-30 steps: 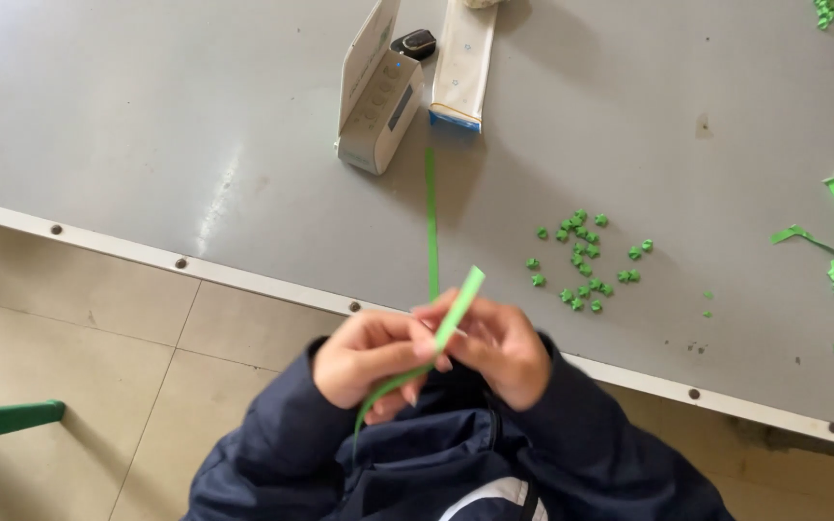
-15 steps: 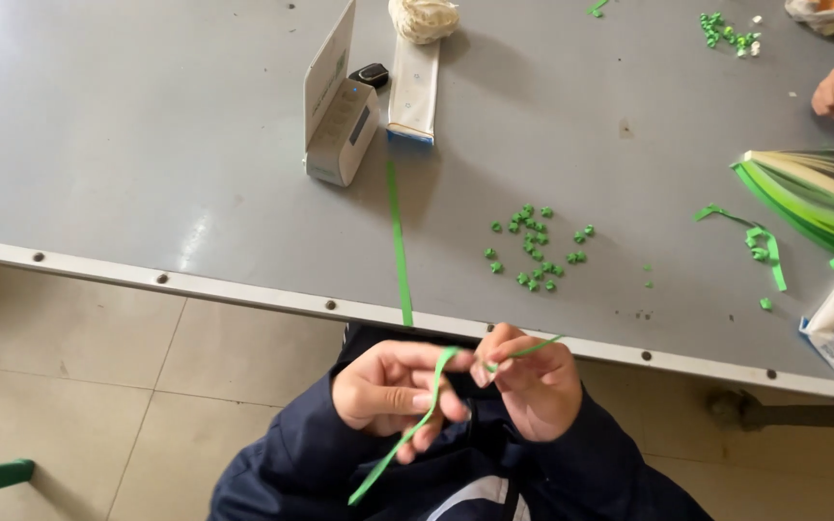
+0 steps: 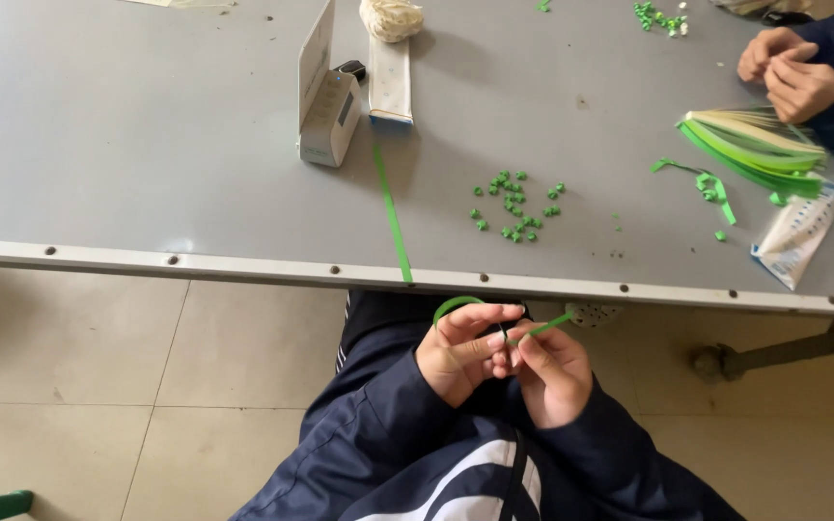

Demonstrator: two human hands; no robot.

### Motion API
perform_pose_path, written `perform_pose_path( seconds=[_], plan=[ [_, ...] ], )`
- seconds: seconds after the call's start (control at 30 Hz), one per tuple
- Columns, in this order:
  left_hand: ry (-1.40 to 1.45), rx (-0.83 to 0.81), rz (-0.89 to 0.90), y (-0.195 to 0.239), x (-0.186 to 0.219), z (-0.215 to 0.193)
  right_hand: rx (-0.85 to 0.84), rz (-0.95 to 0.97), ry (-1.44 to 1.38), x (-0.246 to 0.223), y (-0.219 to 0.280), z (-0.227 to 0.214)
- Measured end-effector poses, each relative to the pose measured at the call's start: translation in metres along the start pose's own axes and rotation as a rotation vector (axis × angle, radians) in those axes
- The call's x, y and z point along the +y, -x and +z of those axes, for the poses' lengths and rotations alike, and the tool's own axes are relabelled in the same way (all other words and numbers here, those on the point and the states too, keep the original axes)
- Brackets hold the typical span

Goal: Folding thin strips of green paper into small decorative stars

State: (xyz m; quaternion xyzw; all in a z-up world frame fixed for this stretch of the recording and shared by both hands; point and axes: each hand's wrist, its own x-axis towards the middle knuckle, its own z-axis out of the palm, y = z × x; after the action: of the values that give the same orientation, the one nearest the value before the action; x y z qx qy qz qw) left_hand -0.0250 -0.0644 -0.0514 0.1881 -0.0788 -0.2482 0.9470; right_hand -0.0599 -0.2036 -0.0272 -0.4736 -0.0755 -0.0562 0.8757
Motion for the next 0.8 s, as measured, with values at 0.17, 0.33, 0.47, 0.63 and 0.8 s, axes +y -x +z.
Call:
perform_pose_path(
  seconds=[0.17,0.33,0.47,0.63,0.8],
  plan=[
    [0.067,0.204,0.028,0.006,-0.014,0.014,0.125,-0.122,0.088,0.012,0.005,-0.001],
    [0.216,0.375,0.047,-0.001,-0.037,0.0,0.103,-0.179,0.307,0.002,0.015,0.003],
    [0.284,0.351,0.002,0.019,-0.017,0.031,0.044,-0.164,0.277,-0.002,0.011,-0.001],
    [0.043,0.328,0.05,0.017,-0.029,0.024,-0.038,-0.152,0.198,-0.006,0.012,-0.005],
    [-0.22,0.395,0.089,0.032,-0.011,0.044,-0.132,-0.298,0.338,-0.03,0.023,0.02]
  ],
)
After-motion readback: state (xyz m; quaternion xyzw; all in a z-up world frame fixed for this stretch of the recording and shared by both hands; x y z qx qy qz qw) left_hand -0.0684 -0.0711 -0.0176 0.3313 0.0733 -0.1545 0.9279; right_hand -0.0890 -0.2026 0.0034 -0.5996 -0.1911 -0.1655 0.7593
